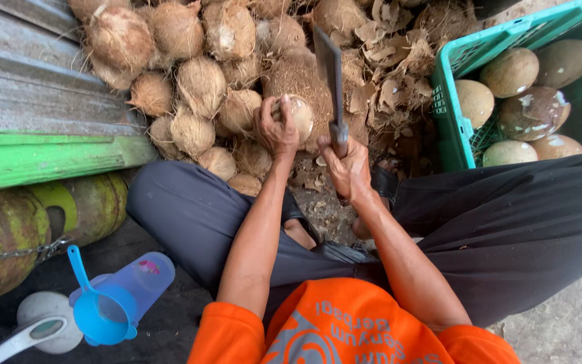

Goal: The person sits on the ground and husks coconuts one at a time, holding each coconut and striking the husk with a machete to strip off the fibrous outer layer. Dehusked coconuts are placed into a green plastic crate beside them, and husk debris accumulates on the ground.

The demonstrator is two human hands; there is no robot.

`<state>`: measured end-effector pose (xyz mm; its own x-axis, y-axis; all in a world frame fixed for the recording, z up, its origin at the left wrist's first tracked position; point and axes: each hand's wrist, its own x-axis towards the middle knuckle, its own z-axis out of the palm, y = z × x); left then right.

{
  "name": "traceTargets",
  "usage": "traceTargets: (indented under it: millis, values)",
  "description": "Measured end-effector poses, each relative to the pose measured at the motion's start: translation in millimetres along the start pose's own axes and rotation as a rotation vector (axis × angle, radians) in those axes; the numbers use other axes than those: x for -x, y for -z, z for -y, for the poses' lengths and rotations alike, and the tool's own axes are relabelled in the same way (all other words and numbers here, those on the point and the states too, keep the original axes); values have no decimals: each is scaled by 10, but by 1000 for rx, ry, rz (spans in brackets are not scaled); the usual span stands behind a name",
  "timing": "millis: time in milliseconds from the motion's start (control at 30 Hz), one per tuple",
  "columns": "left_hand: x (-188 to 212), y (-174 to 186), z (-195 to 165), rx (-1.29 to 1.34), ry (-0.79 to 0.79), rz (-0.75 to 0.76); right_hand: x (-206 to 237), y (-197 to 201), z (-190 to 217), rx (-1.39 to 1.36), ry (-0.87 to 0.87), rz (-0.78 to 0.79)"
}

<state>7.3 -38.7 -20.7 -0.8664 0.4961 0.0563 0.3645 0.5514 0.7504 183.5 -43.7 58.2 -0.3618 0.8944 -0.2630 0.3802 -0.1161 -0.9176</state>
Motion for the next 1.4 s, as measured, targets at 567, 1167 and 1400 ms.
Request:
traceTargets:
  millis: [567,1167,1400]
  values:
    - [18,16,58,-35,-22,21,-99,-56,-213,223,-408,273]
    - [-78,56,40,-113,-15,-44,-19,-257,-304,2,-306,181]
    - [-9,57,-65,123,264,5,-33,34,27,-93,-393,259]
